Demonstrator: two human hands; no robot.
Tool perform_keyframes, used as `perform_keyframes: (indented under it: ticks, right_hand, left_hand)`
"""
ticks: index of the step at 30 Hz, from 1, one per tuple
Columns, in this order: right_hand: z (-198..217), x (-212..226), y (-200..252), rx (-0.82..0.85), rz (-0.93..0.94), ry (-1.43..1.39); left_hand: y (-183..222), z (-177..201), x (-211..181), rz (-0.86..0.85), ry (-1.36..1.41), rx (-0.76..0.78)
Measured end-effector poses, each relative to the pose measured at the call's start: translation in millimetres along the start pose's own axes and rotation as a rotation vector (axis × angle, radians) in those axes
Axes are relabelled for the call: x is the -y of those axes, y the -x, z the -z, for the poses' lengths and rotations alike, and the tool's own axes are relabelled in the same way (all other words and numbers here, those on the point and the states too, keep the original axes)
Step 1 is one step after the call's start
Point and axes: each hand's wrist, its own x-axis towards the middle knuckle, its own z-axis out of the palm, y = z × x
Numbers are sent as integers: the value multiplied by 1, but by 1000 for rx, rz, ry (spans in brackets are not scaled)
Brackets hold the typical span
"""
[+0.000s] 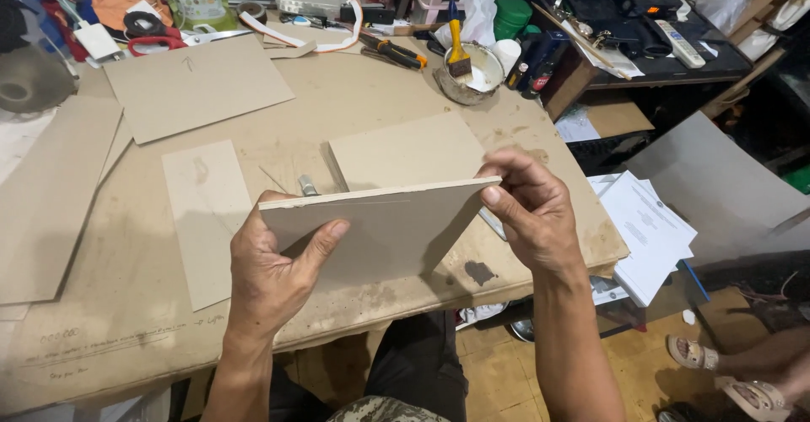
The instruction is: Cutting cardboard sheets to size with a utility knife and organizing them into stacks on a workbench.
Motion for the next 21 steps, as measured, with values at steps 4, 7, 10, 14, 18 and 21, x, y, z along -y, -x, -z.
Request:
perform_keyframes:
  ticks: [4, 7, 10, 14, 18, 21]
  right_hand:
    - [12, -3, 4, 10, -37, 42]
    - [17, -5, 5, 17, -19, 131]
    - [24, -2, 3, 29, 54, 236]
    - [21, 24, -8, 258, 236, 563]
    - [19, 49, -19, 389, 327, 883]
    - [23, 48, -21, 378, 332, 918]
  left_hand:
    - [-1, -7, -1, -19, 12, -10]
    - [5, -13, -2, -46, 35, -55]
    - [3, -11, -3, -88, 71, -71]
    - [2, -2, -5, 125, 155, 65]
    - [4, 0, 0, 164, 75, 95]
    - [5, 0, 1, 205, 73, 92]
